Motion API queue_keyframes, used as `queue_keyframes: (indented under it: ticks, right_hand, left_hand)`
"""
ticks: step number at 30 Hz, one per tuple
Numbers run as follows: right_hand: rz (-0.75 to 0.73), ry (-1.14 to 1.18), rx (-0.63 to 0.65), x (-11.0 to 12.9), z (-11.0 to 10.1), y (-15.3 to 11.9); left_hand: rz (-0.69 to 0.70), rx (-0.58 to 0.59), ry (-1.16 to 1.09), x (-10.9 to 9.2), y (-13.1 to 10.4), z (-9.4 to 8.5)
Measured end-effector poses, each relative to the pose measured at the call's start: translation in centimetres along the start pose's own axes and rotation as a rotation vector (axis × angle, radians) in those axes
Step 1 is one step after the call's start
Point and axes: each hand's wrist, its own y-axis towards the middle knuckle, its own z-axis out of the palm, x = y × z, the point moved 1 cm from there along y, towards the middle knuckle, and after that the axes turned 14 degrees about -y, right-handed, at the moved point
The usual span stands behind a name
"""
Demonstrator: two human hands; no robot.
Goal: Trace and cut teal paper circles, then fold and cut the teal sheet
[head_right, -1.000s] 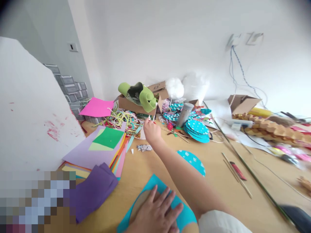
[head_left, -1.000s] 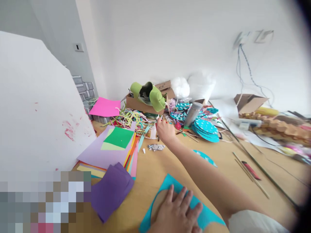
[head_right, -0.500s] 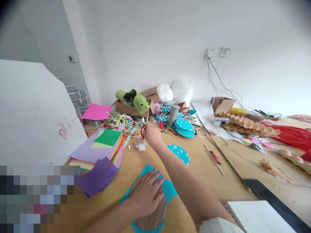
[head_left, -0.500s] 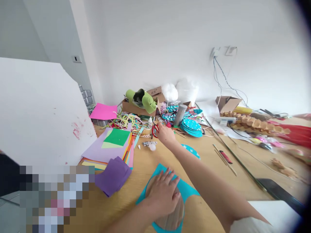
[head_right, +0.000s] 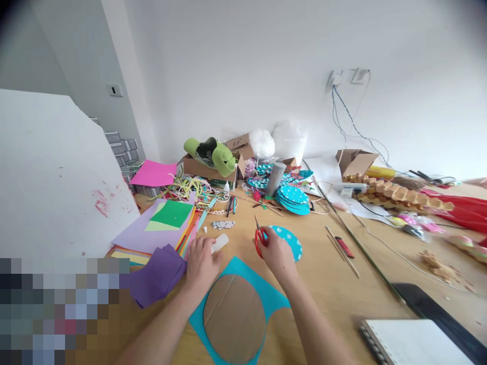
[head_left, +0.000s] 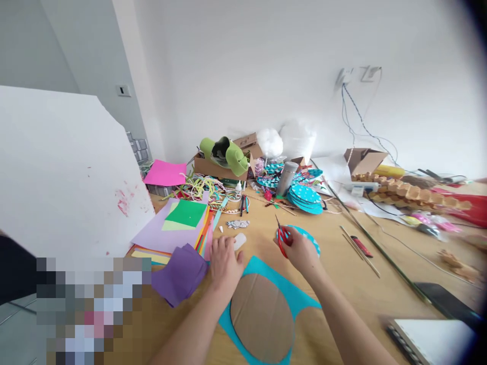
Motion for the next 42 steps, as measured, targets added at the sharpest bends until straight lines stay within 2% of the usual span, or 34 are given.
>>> queue_keyframes:
  ticks: [4, 8, 11, 14, 16, 17, 20, 25, 29, 32, 36, 42]
  right_hand:
    - [-0.008, -0.210, 0.042, -4.2, 2.3, -2.0]
    - [-0.089, -0.268, 0.073, -5.7, 4.0, -2.6]
    - [-0.148, -0.263, 0.040, -5.3, 4.1, -3.0]
    - [-0.213, -0.202, -0.098, -3.7, 3.3, -3.8]
    - [-0.411, -0.114, -0.213, -2.2, 2.6, -4.5]
    - [-0.496, -0.085, -0.232, -1.4, 2.4, -4.8]
    - [-0.615, -0.063, -0.211, 0.1, 2.1, -5.5]
    - [-0.571, -0.008, -0.148, -0.1, 2.4, -5.5]
    - [-0.508, 0.220, -0.094, -0.4, 2.5, -5.3]
    - [-0.458, 0.415, -0.014, -0.2, 2.5, -5.3]
    - [-0.421, 0.571, 0.078, 0.2, 2.4, -5.4]
    - [-0.495, 0.740, 0.197, 0.3, 2.4, -5.6]
  left_hand:
    - [-0.074, 0.092, 0.137, 1.0, 0.6, 0.2]
    - [-0.076, 0.109, 0.154, 1.4, 0.8, 0.2]
    - [-0.066, 0.118, 0.148, 1.3, 0.9, 0.1]
    - [-0.031, 0.124, 0.081, 0.6, 0.7, 0.2]
    - [0.026, 0.138, -0.021, -0.3, 0.2, 0.3]
    - [0.057, 0.149, -0.081, -0.7, 0.0, 0.4]
    - [0.119, 0.197, -0.233, -1.9, -0.9, 0.5]
    - [0.072, 0.270, -0.525, -1.8, -1.3, 0.7]
    - [-0.011, 0.223, -0.931, -0.5, -0.5, 0.9]
    - [-0.118, 0.192, -1.108, -0.2, -0.1, 1.0]
    - [-0.180, 0.204, -1.201, -0.8, -0.1, 0.7]
    - [-0.171, 0.417, -1.196, -1.5, -0.7, 1.1]
